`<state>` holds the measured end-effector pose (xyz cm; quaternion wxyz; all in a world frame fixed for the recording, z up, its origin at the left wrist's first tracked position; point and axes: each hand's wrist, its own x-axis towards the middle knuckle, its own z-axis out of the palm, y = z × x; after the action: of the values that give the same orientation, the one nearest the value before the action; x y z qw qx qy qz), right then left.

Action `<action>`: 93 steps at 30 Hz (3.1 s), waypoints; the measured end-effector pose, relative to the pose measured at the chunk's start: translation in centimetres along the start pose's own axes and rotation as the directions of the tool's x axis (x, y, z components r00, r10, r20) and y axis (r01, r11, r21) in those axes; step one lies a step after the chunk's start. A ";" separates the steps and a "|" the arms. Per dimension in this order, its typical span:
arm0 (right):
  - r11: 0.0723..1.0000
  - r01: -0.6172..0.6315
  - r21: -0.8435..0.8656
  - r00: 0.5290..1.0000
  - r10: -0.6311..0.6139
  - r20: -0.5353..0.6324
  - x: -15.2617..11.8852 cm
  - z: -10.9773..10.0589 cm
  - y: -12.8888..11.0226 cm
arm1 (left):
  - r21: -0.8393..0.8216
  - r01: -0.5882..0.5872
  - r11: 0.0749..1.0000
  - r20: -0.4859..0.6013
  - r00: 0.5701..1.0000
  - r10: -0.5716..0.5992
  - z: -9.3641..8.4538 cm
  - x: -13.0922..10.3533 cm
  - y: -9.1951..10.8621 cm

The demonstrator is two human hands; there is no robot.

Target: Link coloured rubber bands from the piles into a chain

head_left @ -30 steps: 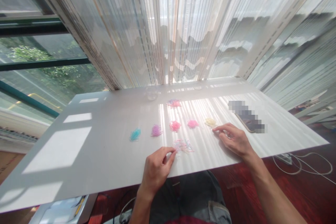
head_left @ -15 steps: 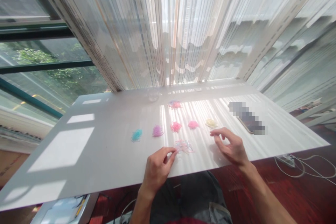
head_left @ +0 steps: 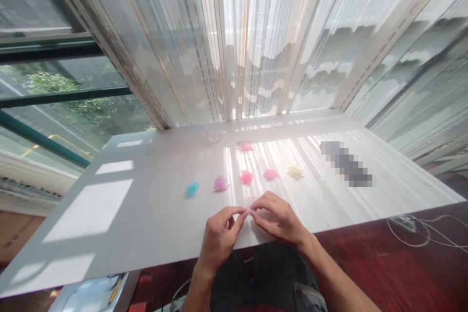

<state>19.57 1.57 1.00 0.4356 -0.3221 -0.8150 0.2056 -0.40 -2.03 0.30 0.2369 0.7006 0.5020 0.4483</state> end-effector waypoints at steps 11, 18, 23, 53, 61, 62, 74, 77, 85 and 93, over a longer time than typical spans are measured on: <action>1.000 -0.022 0.002 1.000 0.022 -0.018 -0.2 0.0 -0.1 | 0.012 0.013 1.000 0.006 1.000 -0.013 0.0 -0.1 0.1; 1.000 -0.018 0.018 0.999 0.018 -0.036 -0.1 -0.2 -0.3 | 0.029 0.030 0.999 0.005 1.000 -0.030 0.0 0.0 0.2; 0.999 -0.029 0.016 0.999 0.029 -0.027 -0.2 -0.2 -0.2 | 0.031 0.018 0.999 -0.005 1.000 -0.018 0.1 0.0 0.2; 0.879 -0.476 -0.039 0.796 0.411 -0.444 -0.4 0.2 1.1 | 0.006 0.038 0.999 -0.156 0.987 -0.037 -0.1 0.1 0.3; 0.791 -0.612 0.020 0.702 0.554 -0.448 0.0 0.2 1.3 | -0.017 0.035 0.999 -0.156 0.987 -0.037 0.0 0.1 0.1; 0.785 -0.619 0.026 0.695 0.564 -0.446 0.0 0.2 1.3 | -0.023 0.028 0.999 -0.158 0.987 -0.032 0.0 0.1 0.1; 0.756 -0.653 0.048 0.678 0.612 -0.407 0.3 -0.1 1.1 | -0.080 0.007 0.997 -0.146 0.989 -0.019 0.0 0.0 0.0; 0.751 -0.660 0.021 0.685 0.613 -0.393 0.7 -1.3 1.7 | -0.081 0.000 0.997 -0.145 0.989 -0.012 0.0 0.1 0.1; 0.760 -0.607 -0.232 0.778 0.510 -0.367 1.8 -3.8 4.4 | -0.082 0.003 0.997 -0.150 0.989 -0.015 0.0 0.2 0.1; 0.773 -0.571 -0.278 0.813 0.482 -0.327 1.3 -3.2 5.0 | -0.072 0.006 0.997 -0.133 0.991 -0.015 -0.1 0.1 0.1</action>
<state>23.50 6.20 0.36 0.3864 -0.6356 -0.6565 0.1257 -0.42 -1.98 0.43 0.2301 0.6576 0.5040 0.5105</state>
